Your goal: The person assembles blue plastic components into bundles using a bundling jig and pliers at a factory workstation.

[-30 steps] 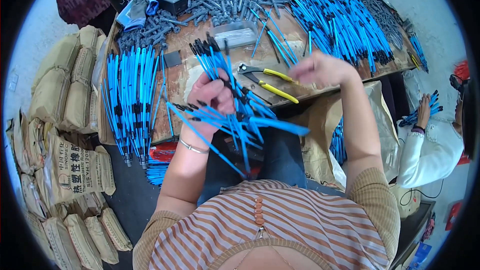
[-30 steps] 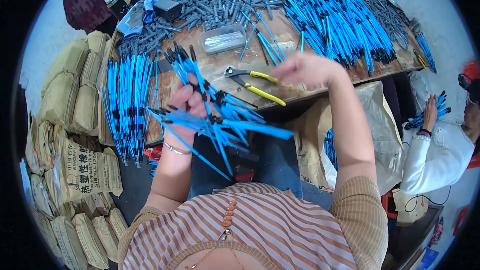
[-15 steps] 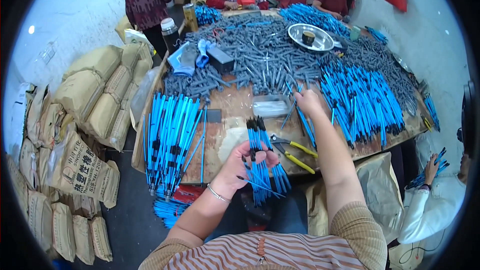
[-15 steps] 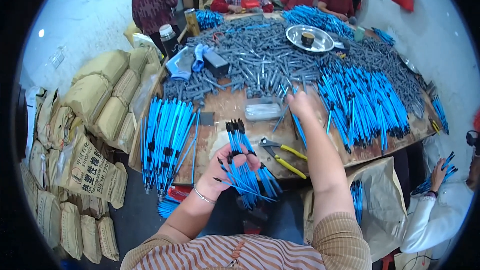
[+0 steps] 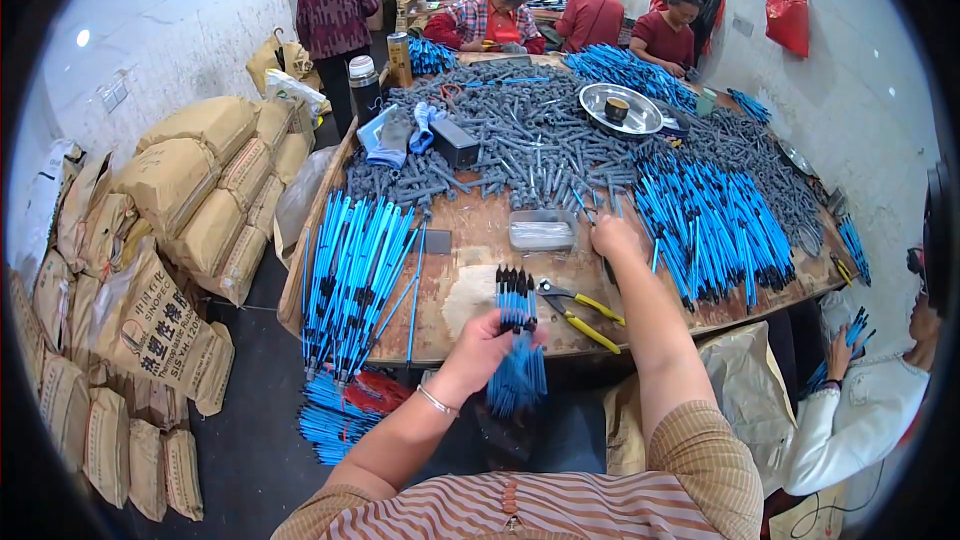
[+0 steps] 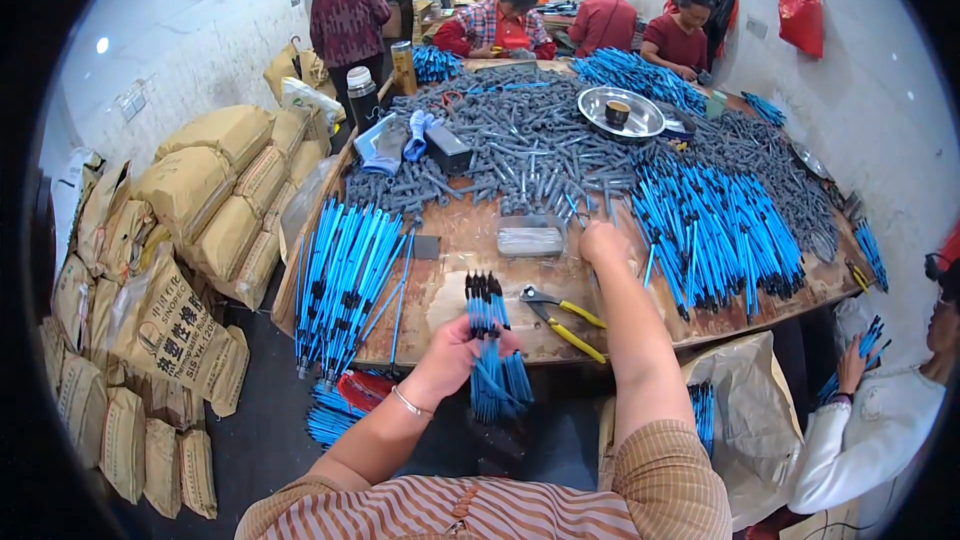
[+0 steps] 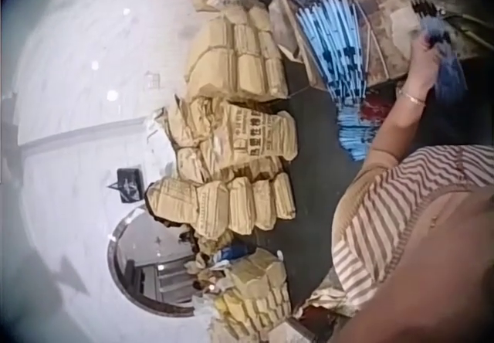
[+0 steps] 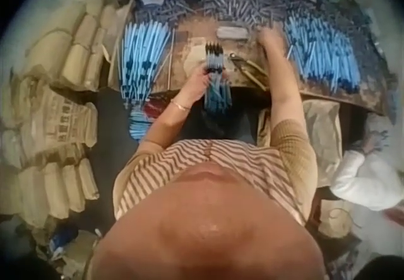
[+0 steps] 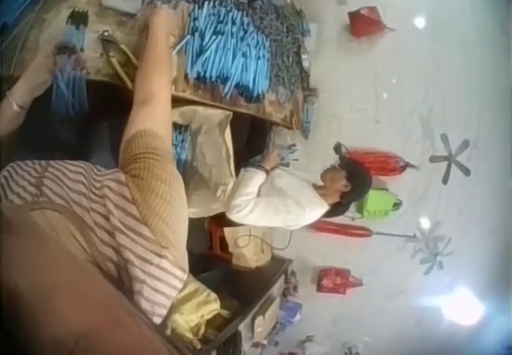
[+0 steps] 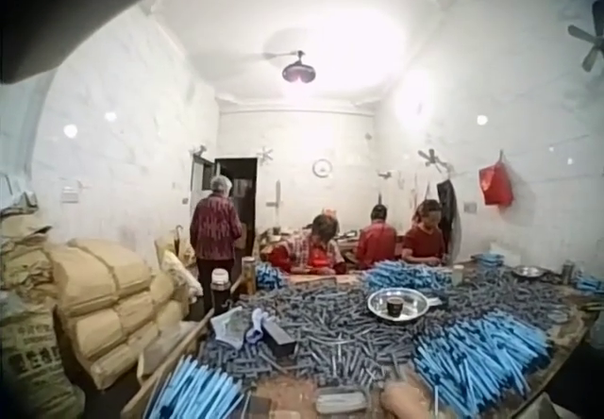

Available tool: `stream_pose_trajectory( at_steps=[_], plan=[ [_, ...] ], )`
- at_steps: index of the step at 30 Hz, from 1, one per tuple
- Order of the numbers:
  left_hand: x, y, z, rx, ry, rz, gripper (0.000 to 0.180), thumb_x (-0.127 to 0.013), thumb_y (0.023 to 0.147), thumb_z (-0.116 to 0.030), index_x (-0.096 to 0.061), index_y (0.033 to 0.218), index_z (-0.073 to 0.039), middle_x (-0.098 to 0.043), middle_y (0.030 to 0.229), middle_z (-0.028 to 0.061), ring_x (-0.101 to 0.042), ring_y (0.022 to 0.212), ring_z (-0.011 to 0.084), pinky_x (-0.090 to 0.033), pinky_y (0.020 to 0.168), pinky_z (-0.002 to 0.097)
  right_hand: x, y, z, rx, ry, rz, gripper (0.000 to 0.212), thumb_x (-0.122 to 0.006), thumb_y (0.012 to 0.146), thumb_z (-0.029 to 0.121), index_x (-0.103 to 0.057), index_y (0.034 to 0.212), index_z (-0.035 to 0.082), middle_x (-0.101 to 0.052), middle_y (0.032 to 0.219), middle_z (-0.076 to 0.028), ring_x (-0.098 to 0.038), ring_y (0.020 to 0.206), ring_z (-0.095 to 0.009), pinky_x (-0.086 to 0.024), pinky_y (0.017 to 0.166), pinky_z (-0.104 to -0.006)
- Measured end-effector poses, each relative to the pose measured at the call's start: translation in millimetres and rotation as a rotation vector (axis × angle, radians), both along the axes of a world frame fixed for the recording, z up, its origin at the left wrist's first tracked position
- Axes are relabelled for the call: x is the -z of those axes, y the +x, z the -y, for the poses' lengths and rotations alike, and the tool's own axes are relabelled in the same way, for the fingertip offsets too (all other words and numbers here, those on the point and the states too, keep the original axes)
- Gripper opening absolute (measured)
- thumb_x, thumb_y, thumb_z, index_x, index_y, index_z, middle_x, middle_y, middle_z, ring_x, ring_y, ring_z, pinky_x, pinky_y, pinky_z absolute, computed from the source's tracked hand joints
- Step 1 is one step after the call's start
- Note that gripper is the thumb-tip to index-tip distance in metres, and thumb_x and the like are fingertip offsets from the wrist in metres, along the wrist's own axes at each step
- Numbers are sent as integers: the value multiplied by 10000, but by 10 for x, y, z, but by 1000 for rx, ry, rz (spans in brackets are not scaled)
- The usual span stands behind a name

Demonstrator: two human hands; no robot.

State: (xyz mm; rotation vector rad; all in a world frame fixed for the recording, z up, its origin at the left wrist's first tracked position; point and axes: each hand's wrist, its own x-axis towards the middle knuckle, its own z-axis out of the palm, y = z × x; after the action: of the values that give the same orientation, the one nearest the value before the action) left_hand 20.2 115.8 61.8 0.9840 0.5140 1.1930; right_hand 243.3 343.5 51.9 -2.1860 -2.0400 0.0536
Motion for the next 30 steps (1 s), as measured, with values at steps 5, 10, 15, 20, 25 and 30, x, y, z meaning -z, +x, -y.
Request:
stream_pose_trajectory(
  at_steps=[5,10,15,20,25,30],
  plan=[
    [-27,-33,60,68,-131,27,146,-580,834,-58,-567,978,-35,-644,873,134,-630,813,239,-509,736,376,301,295,-32,20,112,-53,303,-505,815,233,-579,981,-9,-617,924,-236,-597,897,-388,-483,786,-448],
    [-99,-135,265,58,-156,98,171,-612,825,-104,-564,976,-40,-640,875,128,-630,822,243,-509,734,378,-596,562,577,-14,461,-84,241,-520,829,157,-513,984,-29,-613,845,-237,-591,770,-403,-480,672,-472],
    [-47,-170,309,-5,-183,168,159,-608,813,-92,-573,966,-68,-640,845,106,-631,784,232,-514,726,369,-1454,326,1764,-376,779,-44,213,-570,817,109,-550,987,-17,-622,736,-176,-599,641,-350,-494,593,-390],
    [107,-279,251,-15,-223,260,158,-590,815,-67,-574,973,-68,-640,843,111,-631,783,238,-523,716,383,-1641,18,2717,-811,26,-776,159,-538,847,94,-552,959,-19,-575,661,-111,-582,586,-268,-454,555,-320],
    [-13,-123,317,16,-233,220,188,-569,835,-76,-574,1022,-59,-644,868,129,-635,769,263,-527,699,392,-992,-250,2734,-984,101,-561,133,-501,876,121,-535,907,-4,-572,683,-131,-573,638,-278,-431,588,-352],
    [-25,-56,470,84,-57,304,216,-575,832,-67,-572,1048,-53,-645,875,142,-639,727,260,-533,674,384,-581,-378,2679,-726,-57,-563,164,-494,886,164,-501,846,5,-561,671,-154,-567,635,-311,-427,581,-370]
  ],
)
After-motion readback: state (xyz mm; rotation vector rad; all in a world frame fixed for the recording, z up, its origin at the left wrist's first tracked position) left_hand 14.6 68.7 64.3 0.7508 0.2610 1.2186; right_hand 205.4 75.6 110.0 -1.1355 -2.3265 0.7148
